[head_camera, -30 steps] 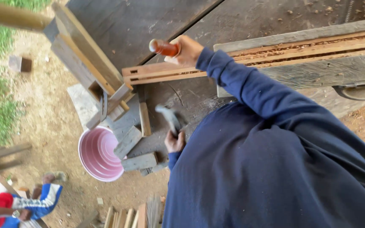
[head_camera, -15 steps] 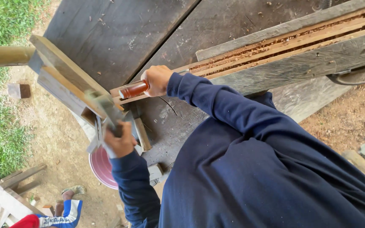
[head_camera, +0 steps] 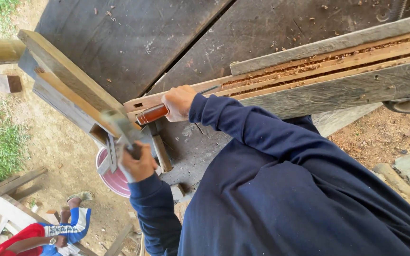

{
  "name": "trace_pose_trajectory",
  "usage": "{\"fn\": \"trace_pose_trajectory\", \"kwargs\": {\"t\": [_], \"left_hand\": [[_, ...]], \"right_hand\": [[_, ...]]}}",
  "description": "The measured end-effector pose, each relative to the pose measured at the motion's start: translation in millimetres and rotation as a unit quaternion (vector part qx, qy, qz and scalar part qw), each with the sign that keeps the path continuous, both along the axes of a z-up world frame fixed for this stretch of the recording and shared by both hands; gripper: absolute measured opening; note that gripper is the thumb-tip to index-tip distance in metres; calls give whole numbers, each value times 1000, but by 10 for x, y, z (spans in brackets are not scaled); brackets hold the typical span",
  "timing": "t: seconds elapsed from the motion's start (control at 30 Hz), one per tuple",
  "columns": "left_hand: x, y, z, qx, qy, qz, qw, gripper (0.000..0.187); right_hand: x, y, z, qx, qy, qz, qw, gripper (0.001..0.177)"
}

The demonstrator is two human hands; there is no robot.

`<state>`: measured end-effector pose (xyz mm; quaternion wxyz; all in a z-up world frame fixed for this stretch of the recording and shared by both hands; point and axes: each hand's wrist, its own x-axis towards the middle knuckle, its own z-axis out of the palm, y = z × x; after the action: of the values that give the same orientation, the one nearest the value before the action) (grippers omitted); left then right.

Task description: Use a hammer and chisel to carve a mortise or groove into a wooden beam.

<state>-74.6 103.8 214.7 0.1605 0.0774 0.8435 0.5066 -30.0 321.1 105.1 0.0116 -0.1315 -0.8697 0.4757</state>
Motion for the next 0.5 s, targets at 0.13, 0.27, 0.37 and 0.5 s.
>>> {"fn": "trace_pose_trajectory", "kwargs": {"t": [0.13,0.27,0.37,0.5], "left_hand": [[107,77,-75,-114,-31,-131,984,13],[148,155,192,-55,10,-56,997,17],[-36,66,364,-1,66,14,998,18],[-133,29,214,-2,57,27,998,15]], "right_hand": [[-16,-29,-77,-7,5,14,1000,19],[24,39,19,-18,11,15,1000,19],[11,98,65,-29,4,-4,1000,17],[-7,110,55,-46,5,-14,999,16]]}}
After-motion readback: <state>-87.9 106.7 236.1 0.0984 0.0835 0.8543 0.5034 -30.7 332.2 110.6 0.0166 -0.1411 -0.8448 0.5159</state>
